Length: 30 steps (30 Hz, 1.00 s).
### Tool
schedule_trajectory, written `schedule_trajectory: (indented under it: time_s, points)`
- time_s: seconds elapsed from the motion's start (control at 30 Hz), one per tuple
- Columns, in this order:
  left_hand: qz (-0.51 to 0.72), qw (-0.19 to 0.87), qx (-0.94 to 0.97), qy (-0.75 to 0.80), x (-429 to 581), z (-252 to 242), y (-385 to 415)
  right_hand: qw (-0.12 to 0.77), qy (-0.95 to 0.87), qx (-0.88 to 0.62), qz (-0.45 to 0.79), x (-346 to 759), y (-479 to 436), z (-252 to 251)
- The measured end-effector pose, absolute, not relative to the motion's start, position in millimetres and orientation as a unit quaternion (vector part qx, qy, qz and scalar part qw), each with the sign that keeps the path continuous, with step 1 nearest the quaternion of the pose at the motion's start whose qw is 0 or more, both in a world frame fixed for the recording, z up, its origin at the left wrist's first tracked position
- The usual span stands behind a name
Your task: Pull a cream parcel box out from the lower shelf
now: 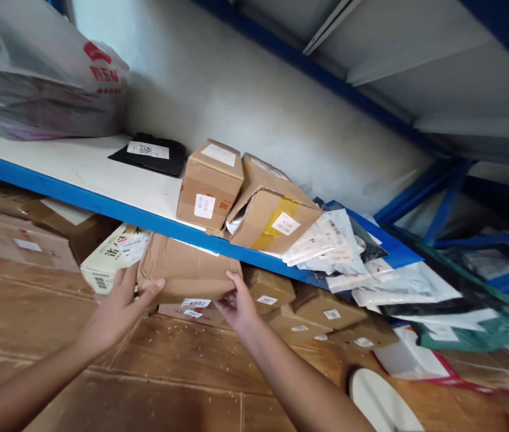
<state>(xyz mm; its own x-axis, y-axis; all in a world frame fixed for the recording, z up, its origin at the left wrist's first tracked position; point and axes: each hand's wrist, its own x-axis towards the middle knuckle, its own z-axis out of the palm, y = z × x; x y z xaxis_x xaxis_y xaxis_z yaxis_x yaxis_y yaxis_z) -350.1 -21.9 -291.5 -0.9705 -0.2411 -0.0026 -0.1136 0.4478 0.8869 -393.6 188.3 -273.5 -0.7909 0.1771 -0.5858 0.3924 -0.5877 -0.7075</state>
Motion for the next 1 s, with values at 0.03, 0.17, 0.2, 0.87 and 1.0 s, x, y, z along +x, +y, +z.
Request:
schedule_trajectory:
  time_s: [0.03, 0.17, 0.2, 0.87, 1.0]
  points:
    - [-0.517, 0.068, 0.089, -0.849, -349.3, -292.2, -18.0, 0.061, 0.446, 0.333, -0.829, -391.2, 192.3, -271.0]
    - [-0.556, 0.045, -0.004, -0.83, -363.8, -295.3, -21.8, 0.029, 0.442, 0.347, -0.826, -374.5, 195.3, -268.9]
    - [-0.568, 0.02, -0.031, -0.822, -369.5, -296.1, -25.5, 0.019, 0.439, 0.345, -0.83, -369.4, 194.5, -270.2]
    - [-0.447, 0.225, 0.235, -0.833, -397.2, -327.8, -78.7, 0.094, 0.601, 0.287, -0.74, -343.9, 191.7, -342.7]
    - [-0.645, 0.077, 0.306, -0.696, -402.3, -371.8, -126.0, 0.204, 0.567, 0.257, -0.756, -351.6, 117.1, -383.1]
